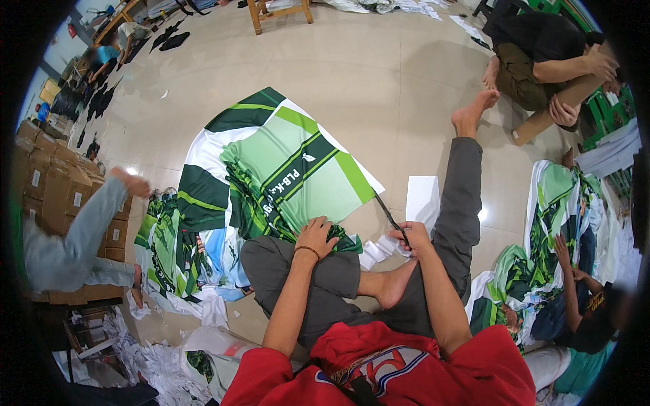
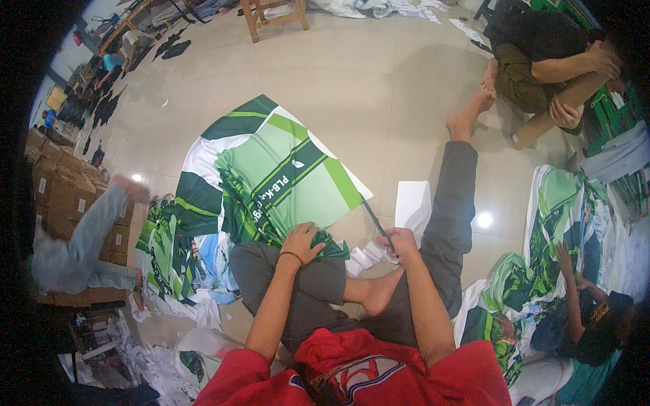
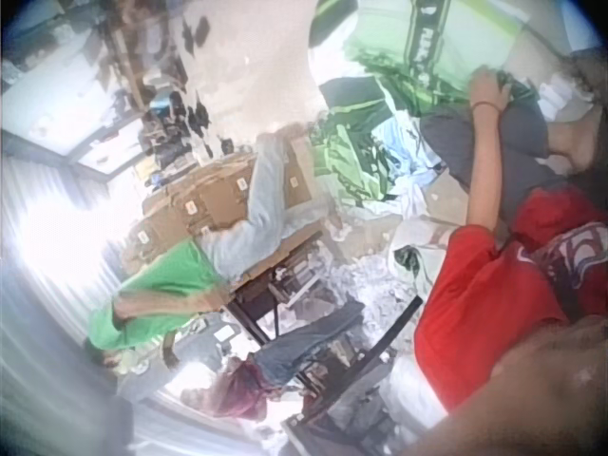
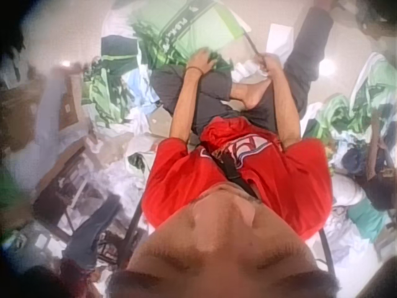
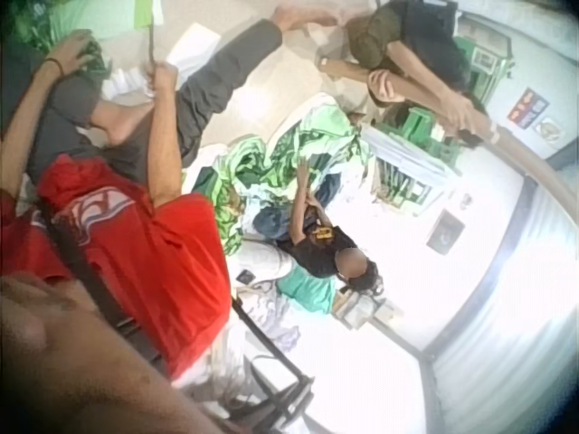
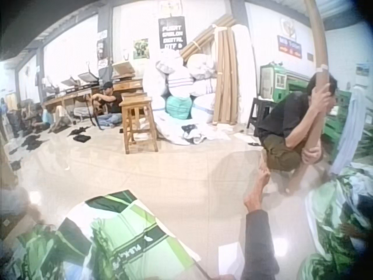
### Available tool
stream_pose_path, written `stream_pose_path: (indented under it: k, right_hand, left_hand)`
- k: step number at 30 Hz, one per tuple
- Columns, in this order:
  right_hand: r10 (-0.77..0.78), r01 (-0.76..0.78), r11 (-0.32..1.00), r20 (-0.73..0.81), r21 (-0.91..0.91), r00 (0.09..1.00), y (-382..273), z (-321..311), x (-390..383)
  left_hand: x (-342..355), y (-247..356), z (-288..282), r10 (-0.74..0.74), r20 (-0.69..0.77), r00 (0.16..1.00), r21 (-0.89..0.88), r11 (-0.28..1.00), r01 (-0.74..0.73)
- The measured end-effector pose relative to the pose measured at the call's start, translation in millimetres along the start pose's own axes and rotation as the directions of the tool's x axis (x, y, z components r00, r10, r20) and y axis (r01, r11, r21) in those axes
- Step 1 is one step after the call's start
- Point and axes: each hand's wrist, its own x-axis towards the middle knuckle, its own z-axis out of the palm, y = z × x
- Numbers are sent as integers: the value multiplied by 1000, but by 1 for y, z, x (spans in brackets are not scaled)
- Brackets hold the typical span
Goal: The person sits on the floor and uses scissors to cut a large piece of printed green and white fabric. They repeatedly trim the edges, unfold the fabric to check alignment, and continue cutting along the printed design.
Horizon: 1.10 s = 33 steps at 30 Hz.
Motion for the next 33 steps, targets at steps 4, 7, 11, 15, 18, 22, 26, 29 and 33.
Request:
stream_pose_path:
  k: [4,7,11,15,18,22,26,29,33]
  right_hand:
    - [38,-38,999,3,14,999,-1,4,-3]
    - [37,-41,994,39,97,999,-6,5,0]
    - [29,-33,997,54,64,998,-13,12,5]
    - [14,-16,999,45,46,999,-14,14,12]
    - [3,-3,1000,24,22,1000,-13,16,16]
    - [-55,54,995,1,-84,999,-5,15,19]
    - [-23,24,999,7,-40,1000,-10,18,15]
    - [-18,18,999,17,31,1000,-17,20,15]
    - [-31,31,1000,21,5,999,-28,25,21]
  left_hand:
    - [-2,-2,0,-3,-5,1000,-8,1000,3]
    - [1,2,-1,-12,9,1000,-10,1000,12]
    - [0,-2,1,-10,9,1000,-10,1000,10]
    - [1,0,-1,-15,27,1000,-7,1000,16]
    - [0,0,-2,-21,33,999,-16,1000,22]
    - [1,-2,0,-4,17,1000,-20,1000,4]
    - [0,0,-1,-22,26,999,-16,1000,23]
    - [0,2,-5,-25,37,999,-20,999,26]
    - [0,2,-6,-24,40,999,-25,999,25]
